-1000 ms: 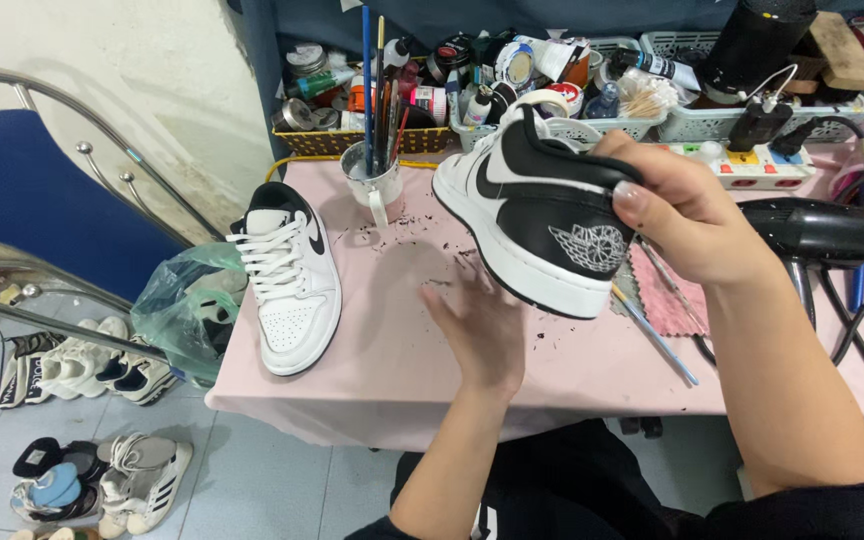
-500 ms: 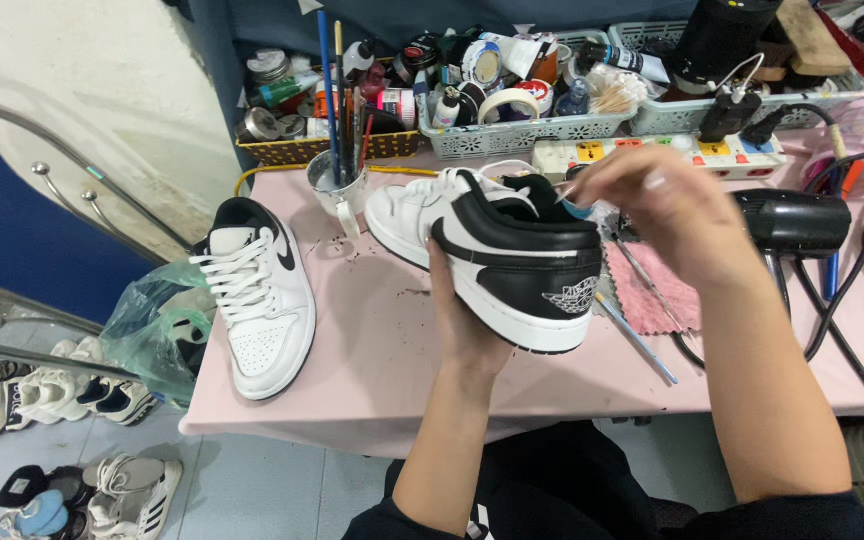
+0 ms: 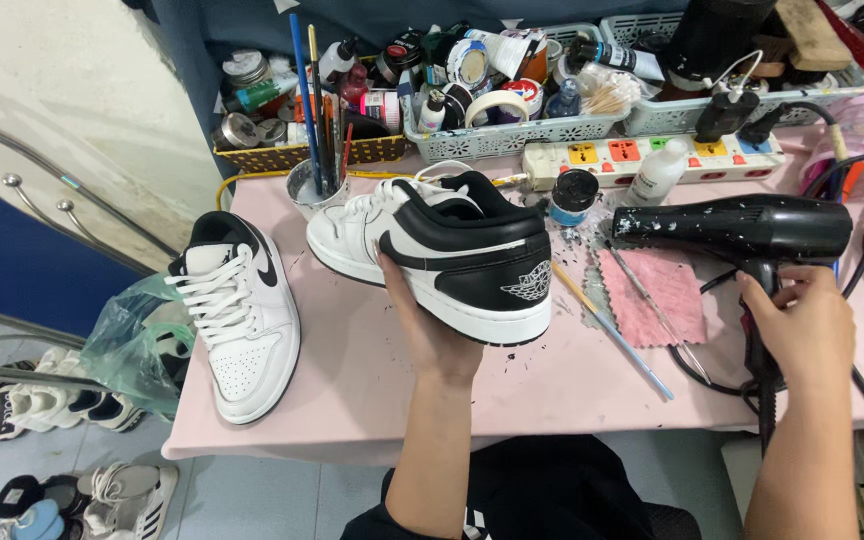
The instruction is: The person paints details on a black and white sneaker using a brush, applies heat with a hairdryer to dry the paint, and uses a cotton swab for fine touch-ups on the logo and sole edges.
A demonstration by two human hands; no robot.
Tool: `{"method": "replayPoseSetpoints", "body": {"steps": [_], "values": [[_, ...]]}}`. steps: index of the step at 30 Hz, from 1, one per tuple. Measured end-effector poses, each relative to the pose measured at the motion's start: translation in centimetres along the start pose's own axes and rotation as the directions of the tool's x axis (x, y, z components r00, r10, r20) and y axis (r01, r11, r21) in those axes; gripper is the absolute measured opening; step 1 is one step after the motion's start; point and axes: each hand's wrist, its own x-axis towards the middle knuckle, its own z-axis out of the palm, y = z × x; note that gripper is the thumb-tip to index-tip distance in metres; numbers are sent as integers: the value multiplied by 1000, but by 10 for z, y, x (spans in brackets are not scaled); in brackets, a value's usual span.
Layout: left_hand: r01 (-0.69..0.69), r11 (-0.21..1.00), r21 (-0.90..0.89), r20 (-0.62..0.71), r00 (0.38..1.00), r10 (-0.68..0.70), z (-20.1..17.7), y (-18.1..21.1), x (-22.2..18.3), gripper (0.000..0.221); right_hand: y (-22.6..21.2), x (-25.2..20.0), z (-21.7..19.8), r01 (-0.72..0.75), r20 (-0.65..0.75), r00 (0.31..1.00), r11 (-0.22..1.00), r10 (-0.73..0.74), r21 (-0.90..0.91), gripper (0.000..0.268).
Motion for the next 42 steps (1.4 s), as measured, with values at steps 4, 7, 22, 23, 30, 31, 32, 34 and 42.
{"method": "replayPoseSetpoints", "body": {"steps": [4,7,22,23,30,31,32,34,42], "values": [[-28,999,34,-127,991,32,1,-1,0,72,36,22,25,168,-45,980,925,-195,-341,73],[-133,986,96,-71,988,140,0,-2,-1,72,48,31,36,77,26,997,989,-74,-124,74],[-208,975,80,-155,963,219,-9,-11,24,76,11,-49,-39,274,-136,961,786,-240,554,25],[-205,975,86,-173,961,218,-10,-10,25,76,16,-54,-38,281,-122,959,834,-254,475,21],[-210,970,123,-229,945,233,-14,-10,30,79,23,-58,-29,280,-29,959,920,-282,274,17],[-213,968,130,-216,947,237,-13,-10,31,79,20,-58,-29,279,-30,959,922,-282,269,17],[-200,972,125,-226,948,224,-13,-9,31,79,17,-58,-30,276,-24,960,926,-279,257,17],[-176,978,114,-244,949,199,-14,-5,32,78,11,-58,-30,268,-18,962,932,-272,243,16],[-149,985,90,-200,966,165,-9,3,31,76,26,-48,-20,244,5,968,946,-251,211,14]]}}
